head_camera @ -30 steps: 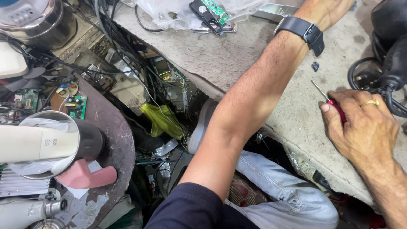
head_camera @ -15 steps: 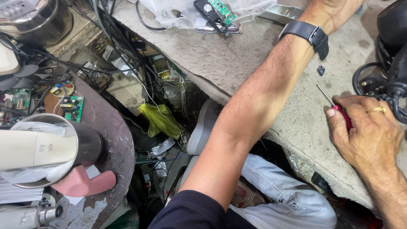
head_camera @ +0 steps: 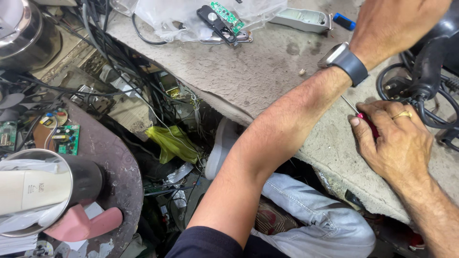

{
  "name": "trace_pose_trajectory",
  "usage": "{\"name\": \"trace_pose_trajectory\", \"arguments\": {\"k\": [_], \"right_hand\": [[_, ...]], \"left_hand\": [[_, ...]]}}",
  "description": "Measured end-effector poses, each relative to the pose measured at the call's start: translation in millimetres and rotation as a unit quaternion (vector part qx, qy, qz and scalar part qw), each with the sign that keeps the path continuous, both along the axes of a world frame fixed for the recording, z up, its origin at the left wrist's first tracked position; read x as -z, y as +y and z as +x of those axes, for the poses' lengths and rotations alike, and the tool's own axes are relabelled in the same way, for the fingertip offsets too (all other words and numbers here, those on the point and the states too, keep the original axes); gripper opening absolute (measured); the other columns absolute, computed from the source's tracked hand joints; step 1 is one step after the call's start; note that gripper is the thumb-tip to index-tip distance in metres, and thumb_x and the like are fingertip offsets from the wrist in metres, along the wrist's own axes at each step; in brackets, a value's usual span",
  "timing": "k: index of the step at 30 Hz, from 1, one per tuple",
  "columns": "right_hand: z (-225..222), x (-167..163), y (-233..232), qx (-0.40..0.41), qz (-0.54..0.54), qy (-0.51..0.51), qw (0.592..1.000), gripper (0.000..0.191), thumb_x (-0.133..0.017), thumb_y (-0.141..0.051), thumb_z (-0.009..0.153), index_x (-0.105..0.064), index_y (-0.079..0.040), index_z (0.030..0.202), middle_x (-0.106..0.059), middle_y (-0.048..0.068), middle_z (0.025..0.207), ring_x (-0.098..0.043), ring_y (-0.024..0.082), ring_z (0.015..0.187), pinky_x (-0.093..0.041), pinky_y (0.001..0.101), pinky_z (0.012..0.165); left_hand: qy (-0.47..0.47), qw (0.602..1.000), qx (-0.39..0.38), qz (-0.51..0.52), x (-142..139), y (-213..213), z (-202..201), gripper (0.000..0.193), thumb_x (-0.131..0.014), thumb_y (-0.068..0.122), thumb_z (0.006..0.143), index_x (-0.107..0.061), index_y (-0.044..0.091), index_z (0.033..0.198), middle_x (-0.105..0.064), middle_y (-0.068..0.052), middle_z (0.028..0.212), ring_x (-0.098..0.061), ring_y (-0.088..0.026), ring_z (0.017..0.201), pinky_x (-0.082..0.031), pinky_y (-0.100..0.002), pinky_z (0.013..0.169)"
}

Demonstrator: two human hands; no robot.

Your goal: The person disassembles a small electronic device, removes the circuit board, and uses a screwdriver to adjust internal components. They then reassemble the device and place it on the workbench.

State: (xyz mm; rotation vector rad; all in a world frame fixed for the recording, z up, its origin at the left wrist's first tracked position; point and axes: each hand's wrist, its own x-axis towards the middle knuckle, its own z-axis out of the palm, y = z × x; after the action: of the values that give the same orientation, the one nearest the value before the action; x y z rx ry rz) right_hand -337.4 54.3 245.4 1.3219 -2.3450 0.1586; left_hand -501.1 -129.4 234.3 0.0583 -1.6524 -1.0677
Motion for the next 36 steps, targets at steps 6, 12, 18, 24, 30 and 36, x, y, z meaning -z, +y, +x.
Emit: {"name": "trace_pose_trajectory", "arguments": {"k": [6, 12, 18, 24, 30, 36], "right_hand": [[-4.4, 4.3, 1.5, -0.014, -0.008, -0.014, 1.000, 0.025, -0.076, -0.027, 0.099, -0.077, -0.008, 0.116, -0.071, 0.006, 0.109, -0.066, 0.024, 0.102, -0.056, 0.0360, 0.085], [-13.2, 3.4, 9.2, -0.013, -0.019, -0.037, 0.999, 0.028, -0.075, -0.026, 0.098, -0.074, -0.002, 0.112, -0.069, 0.014, 0.113, -0.066, 0.032, 0.104, -0.055, 0.0432, 0.090], [-10.9, -0.4, 6.9, -0.035, -0.029, -0.038, 0.998, 0.032, -0.075, -0.027, 0.097, -0.073, -0.001, 0.115, -0.069, 0.017, 0.119, -0.066, 0.035, 0.110, -0.054, 0.0443, 0.092], [-14.3, -3.3, 6.7, -0.026, -0.026, -0.057, 0.998, 0.034, -0.075, -0.029, 0.096, -0.074, 0.000, 0.113, -0.070, 0.017, 0.114, -0.067, 0.034, 0.107, -0.055, 0.0436, 0.089], [-13.5, -2.2, 10.0, -0.032, -0.025, -0.043, 0.998, 0.035, -0.074, -0.029, 0.095, -0.073, 0.001, 0.113, -0.070, 0.018, 0.114, -0.067, 0.035, 0.109, -0.055, 0.0443, 0.090], [-12.7, -2.3, 9.6, -0.031, -0.025, -0.044, 0.998, 0.035, -0.074, -0.029, 0.096, -0.073, 0.001, 0.113, -0.069, 0.018, 0.116, -0.067, 0.036, 0.110, -0.055, 0.0449, 0.091]], "left_hand": [[0.047, 0.989, 0.016, -0.138, 0.2, 35.4, 26.7, 0.023, -0.065, 0.040, 0.097, -0.069, 0.019, 0.088, -0.065, 0.002, 0.066, -0.065, -0.017, 0.056, -0.052, -0.033, 0.056], [0.139, 0.972, 0.091, -0.164, -10.0, 61.1, 46.2, 0.025, -0.065, 0.042, 0.104, -0.067, 0.017, 0.103, -0.068, 0.006, 0.090, -0.067, -0.013, 0.073, -0.055, -0.029, 0.063], [0.147, 0.967, 0.099, -0.183, -14.7, 69.1, 56.5, 0.025, -0.064, 0.041, 0.106, -0.067, 0.016, 0.104, -0.067, 0.007, 0.093, -0.067, -0.011, 0.078, -0.055, -0.027, 0.063], [0.079, 0.972, 0.109, -0.194, -19.6, 66.2, 60.9, 0.027, -0.062, 0.039, 0.101, -0.068, 0.013, 0.097, -0.066, 0.001, 0.082, -0.067, -0.017, 0.066, -0.055, -0.032, 0.059], [0.071, 0.973, 0.109, -0.191, -21.6, 68.1, 67.0, 0.029, -0.060, 0.039, 0.101, -0.068, 0.012, 0.094, -0.065, -0.001, 0.078, -0.066, -0.020, 0.063, -0.054, -0.035, 0.056], [0.065, 0.972, 0.124, -0.188, -21.9, 68.1, 66.6, 0.030, -0.060, 0.039, 0.100, -0.068, 0.011, 0.091, -0.064, -0.002, 0.074, -0.065, -0.021, 0.061, -0.053, -0.038, 0.057]]}}
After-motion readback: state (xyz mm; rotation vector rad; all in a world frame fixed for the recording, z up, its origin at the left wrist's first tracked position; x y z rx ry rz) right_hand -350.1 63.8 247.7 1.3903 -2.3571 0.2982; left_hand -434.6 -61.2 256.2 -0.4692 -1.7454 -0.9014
